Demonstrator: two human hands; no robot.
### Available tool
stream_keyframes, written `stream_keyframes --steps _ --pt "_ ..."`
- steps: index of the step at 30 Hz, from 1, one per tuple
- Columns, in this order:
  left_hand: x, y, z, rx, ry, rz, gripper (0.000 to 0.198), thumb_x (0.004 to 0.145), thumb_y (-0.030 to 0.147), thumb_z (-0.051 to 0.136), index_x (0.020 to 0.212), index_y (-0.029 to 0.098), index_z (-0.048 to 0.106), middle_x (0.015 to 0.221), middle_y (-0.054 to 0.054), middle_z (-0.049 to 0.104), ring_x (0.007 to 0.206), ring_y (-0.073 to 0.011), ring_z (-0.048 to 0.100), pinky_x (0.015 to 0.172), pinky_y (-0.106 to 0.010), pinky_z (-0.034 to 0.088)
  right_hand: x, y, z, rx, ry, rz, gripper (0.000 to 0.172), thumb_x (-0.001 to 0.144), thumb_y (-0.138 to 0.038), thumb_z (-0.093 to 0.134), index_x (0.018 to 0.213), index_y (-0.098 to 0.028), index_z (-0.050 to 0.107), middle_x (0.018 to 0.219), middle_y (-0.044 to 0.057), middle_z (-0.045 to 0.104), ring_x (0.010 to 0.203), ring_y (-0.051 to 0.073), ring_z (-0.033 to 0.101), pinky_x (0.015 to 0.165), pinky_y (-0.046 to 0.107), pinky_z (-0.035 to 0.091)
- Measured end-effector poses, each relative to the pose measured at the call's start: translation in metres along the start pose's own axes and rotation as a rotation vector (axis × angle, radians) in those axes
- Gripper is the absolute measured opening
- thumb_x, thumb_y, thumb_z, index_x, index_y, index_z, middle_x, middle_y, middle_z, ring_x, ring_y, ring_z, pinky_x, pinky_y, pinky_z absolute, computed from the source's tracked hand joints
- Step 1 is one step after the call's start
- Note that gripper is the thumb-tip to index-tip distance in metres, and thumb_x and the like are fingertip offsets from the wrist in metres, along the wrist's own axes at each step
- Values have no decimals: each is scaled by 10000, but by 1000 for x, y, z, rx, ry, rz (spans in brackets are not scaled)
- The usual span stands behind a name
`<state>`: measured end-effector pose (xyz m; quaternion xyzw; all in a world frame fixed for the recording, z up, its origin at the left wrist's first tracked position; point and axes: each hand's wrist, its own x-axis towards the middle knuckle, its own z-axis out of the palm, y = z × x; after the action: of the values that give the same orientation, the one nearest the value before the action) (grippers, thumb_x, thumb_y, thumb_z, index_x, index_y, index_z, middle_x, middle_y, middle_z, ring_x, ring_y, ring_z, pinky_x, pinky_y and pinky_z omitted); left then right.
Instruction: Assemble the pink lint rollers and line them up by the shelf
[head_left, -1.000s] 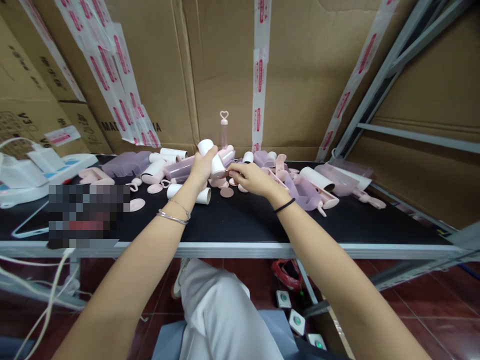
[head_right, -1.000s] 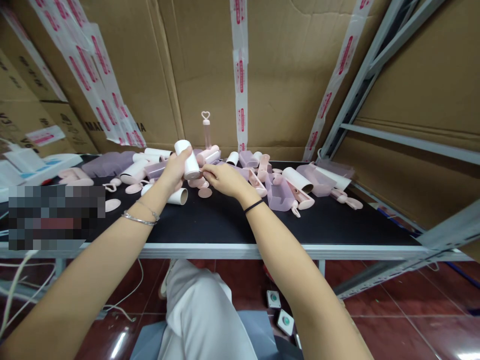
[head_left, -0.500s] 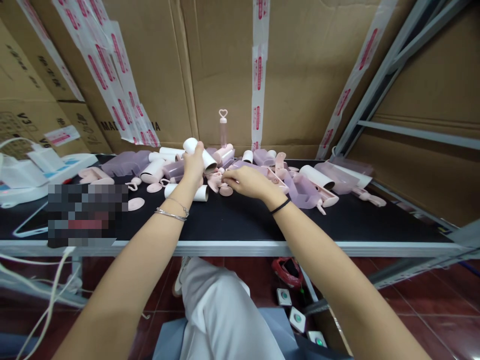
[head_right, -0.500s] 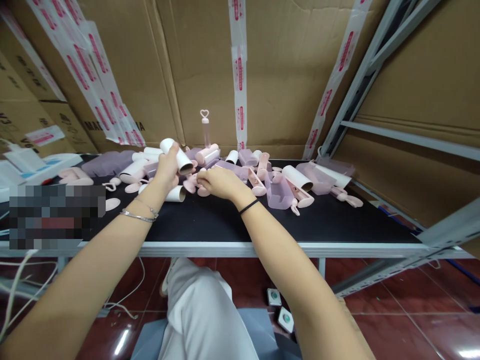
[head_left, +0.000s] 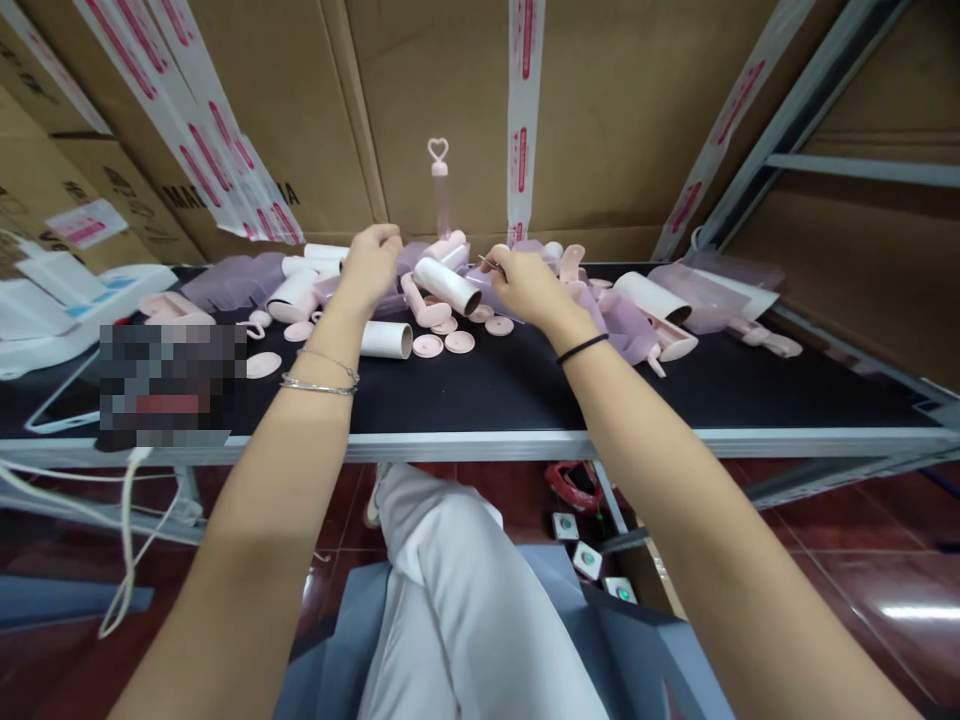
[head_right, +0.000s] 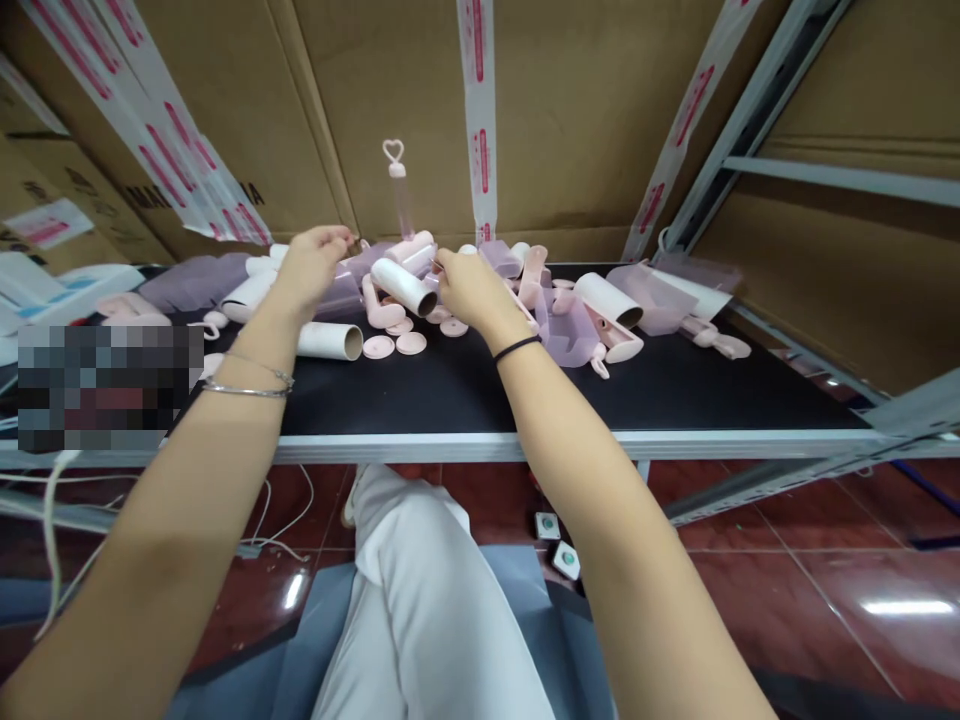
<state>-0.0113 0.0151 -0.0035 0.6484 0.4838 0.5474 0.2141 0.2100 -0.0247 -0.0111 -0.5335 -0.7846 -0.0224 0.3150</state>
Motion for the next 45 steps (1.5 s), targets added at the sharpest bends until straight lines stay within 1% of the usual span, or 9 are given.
stream_keyframes --steps 3,7,11,15,17,22,32,38,45 --pt "-3 -5 -8 370 -201 -42 153 637 135 698 774 179 645 843 -61 674 1106 -304 588 1101 -506 321 -2 -2 3 18 -43 -40 300 905 -167 408 1103 -182 632 987 103 690 883 238 603 795 338 417" --pt "-3 -12 -6 654 -397 -157 205 535 21 698 565 182 575 563 -16 542 1027 -360 610 1055 -573 330 -4 -10 5 38 -113 -131 316 905 -170 408 1130 -173 630 1036 99 699 938 233 601 807 322 414" --pt "-1 -17 -4 567 -303 -88 245 551 6 654 529 209 519 590 -37 545 1094 -367 588 1075 -508 334 -3 -16 5 46 -131 -157 300 919 -175 391 1119 -162 613 1056 106 693 952 236 597 821 335 414" --pt "-7 -7 -4 271 -84 108 201 637 72 662 680 228 544 822 -78 641 1157 -326 543 1078 -429 349 -4 -21 -2 74 -72 -138 298 976 -221 309 1109 -174 572 1013 98 679 932 227 589 811 331 406" --pt "-11 2 -3 242 -55 178 182 694 128 679 747 229 536 905 -77 643 1149 -305 535 1070 -420 351 -6 -24 -6 81 -48 -158 316 1001 -259 271 1094 -190 565 990 79 673 917 213 587 805 315 394" --pt "-19 20 3 398 -133 286 159 782 156 637 769 216 490 913 -68 592 1132 -305 537 1043 -424 334 -10 -31 -9 37 -81 -208 308 1003 -320 322 1013 -193 603 908 63 669 845 199 575 748 291 360" --pt "-32 32 19 352 -217 326 100 789 145 610 752 195 532 918 -59 535 1122 -289 517 1067 -423 314 -8 -28 -7 28 -97 -209 315 970 -272 362 970 -167 659 872 75 678 790 190 557 716 297 342" --pt "-27 27 19 265 -287 362 88 751 104 600 776 175 552 1047 -99 536 1143 -290 503 1067 -401 327 -9 -26 -10 27 -123 -232 311 945 -266 390 961 -171 685 849 64 686 775 186 559 728 302 350" --pt "-20 14 21 231 -320 294 178 736 183 693 844 195 551 999 -86 557 1196 -329 492 1080 -439 324 -12 -29 -16 9 -108 -226 320 938 -298 413 989 -180 706 838 62 685 805 198 569 739 306 364"
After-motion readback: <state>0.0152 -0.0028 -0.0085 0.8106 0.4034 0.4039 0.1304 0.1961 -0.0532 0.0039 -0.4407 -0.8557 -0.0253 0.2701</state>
